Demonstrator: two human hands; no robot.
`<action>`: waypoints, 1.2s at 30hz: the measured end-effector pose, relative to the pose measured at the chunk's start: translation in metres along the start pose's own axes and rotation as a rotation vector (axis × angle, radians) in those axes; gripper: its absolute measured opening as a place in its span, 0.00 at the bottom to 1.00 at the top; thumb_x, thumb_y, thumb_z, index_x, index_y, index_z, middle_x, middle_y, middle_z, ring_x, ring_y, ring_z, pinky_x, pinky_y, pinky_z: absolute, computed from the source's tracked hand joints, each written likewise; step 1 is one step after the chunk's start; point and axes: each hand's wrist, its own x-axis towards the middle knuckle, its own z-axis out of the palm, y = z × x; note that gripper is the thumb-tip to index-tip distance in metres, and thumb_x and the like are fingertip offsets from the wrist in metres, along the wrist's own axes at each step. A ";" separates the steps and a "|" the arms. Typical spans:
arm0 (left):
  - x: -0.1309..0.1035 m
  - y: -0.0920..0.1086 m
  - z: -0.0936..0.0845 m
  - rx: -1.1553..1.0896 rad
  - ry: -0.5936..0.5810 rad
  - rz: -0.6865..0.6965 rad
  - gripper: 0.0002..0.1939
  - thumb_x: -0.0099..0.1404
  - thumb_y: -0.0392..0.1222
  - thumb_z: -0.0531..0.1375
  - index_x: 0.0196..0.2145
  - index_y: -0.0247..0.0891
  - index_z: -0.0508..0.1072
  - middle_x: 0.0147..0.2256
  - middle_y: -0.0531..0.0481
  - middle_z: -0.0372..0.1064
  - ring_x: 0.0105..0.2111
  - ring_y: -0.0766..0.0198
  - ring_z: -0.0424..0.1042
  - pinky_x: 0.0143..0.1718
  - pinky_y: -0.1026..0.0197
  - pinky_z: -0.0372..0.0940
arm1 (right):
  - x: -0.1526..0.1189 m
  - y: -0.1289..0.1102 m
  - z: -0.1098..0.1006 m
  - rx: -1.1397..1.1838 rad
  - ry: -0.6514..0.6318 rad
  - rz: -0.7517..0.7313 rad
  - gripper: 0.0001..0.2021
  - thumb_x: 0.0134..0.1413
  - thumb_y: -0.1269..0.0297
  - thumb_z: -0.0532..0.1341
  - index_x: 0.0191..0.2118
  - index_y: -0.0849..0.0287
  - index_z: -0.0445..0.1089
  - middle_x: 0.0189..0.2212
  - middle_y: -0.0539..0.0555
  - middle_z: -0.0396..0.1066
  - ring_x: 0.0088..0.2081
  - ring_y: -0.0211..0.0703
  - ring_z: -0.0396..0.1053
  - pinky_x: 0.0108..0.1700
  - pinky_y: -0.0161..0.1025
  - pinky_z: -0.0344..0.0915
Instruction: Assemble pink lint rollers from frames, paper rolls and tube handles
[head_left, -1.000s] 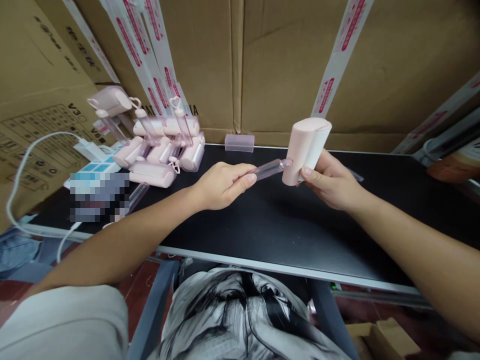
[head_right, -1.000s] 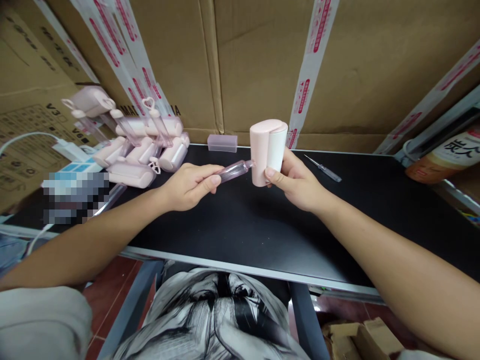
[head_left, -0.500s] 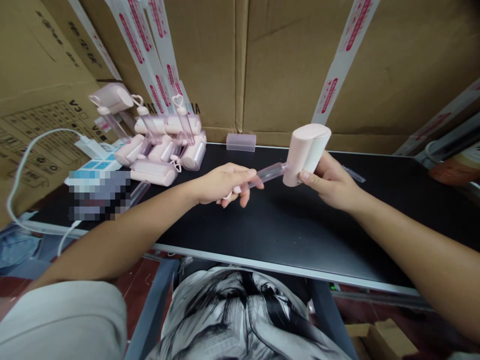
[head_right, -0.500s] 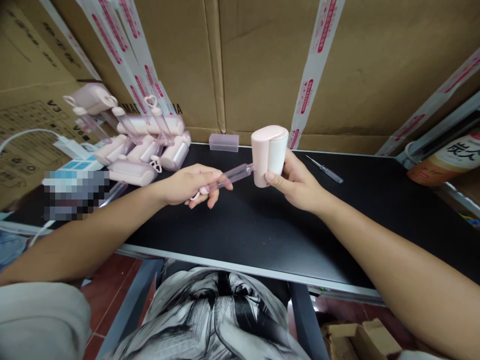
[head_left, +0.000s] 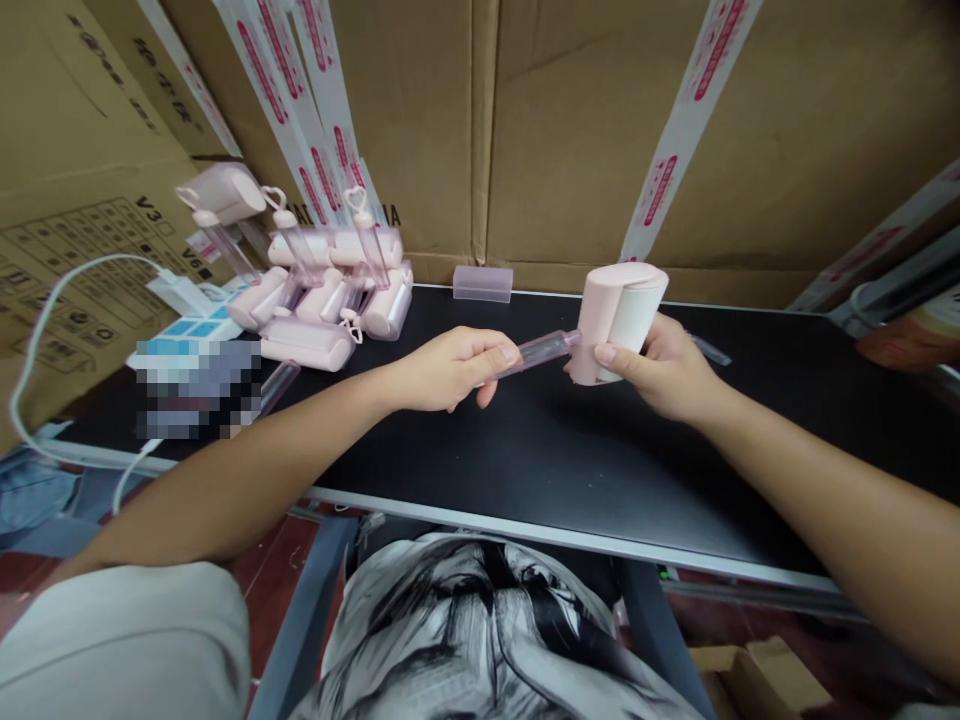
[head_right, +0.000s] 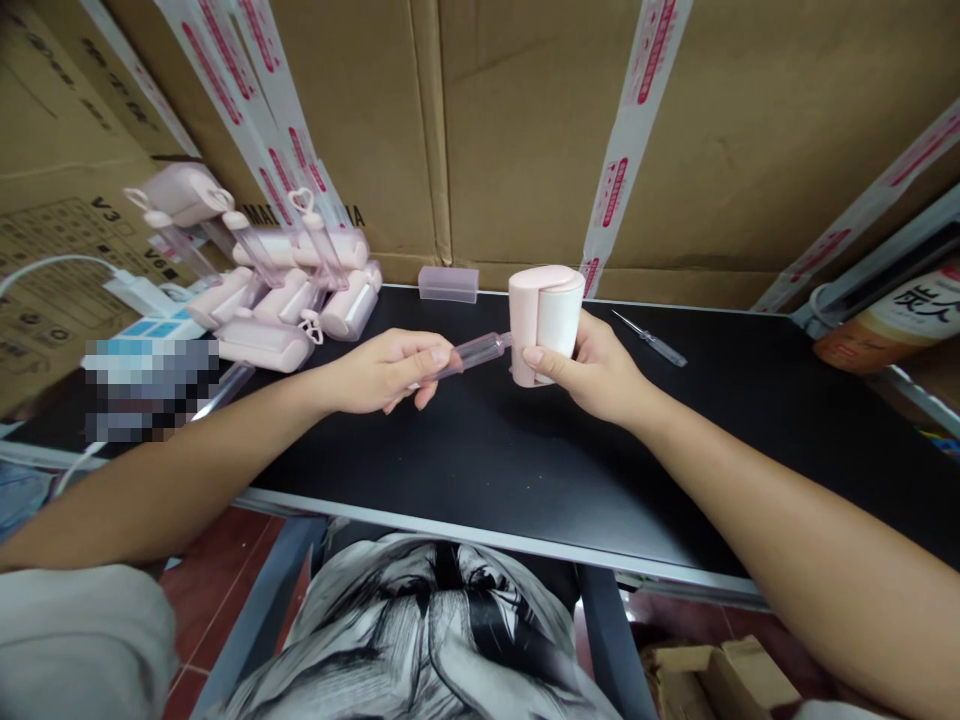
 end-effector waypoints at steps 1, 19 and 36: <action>-0.001 0.002 0.000 0.027 0.014 0.015 0.27 0.77 0.64 0.53 0.46 0.35 0.74 0.24 0.54 0.71 0.15 0.72 0.62 0.16 0.69 0.58 | 0.000 0.002 0.001 0.056 -0.016 0.028 0.19 0.55 0.43 0.74 0.43 0.52 0.80 0.39 0.56 0.82 0.38 0.55 0.79 0.41 0.52 0.78; -0.007 0.008 -0.003 0.292 0.068 0.184 0.28 0.79 0.58 0.50 0.29 0.37 0.73 0.26 0.51 0.73 0.26 0.66 0.68 0.32 0.63 0.61 | -0.002 -0.002 0.003 0.033 -0.046 -0.023 0.18 0.55 0.41 0.74 0.39 0.51 0.80 0.38 0.56 0.83 0.39 0.56 0.79 0.43 0.52 0.77; -0.003 -0.002 -0.005 0.454 0.073 0.236 0.34 0.78 0.68 0.45 0.29 0.38 0.69 0.23 0.53 0.65 0.24 0.66 0.65 0.30 0.62 0.55 | -0.014 -0.014 0.017 -0.016 -0.063 0.028 0.19 0.55 0.41 0.73 0.39 0.51 0.76 0.31 0.55 0.79 0.31 0.53 0.75 0.31 0.49 0.74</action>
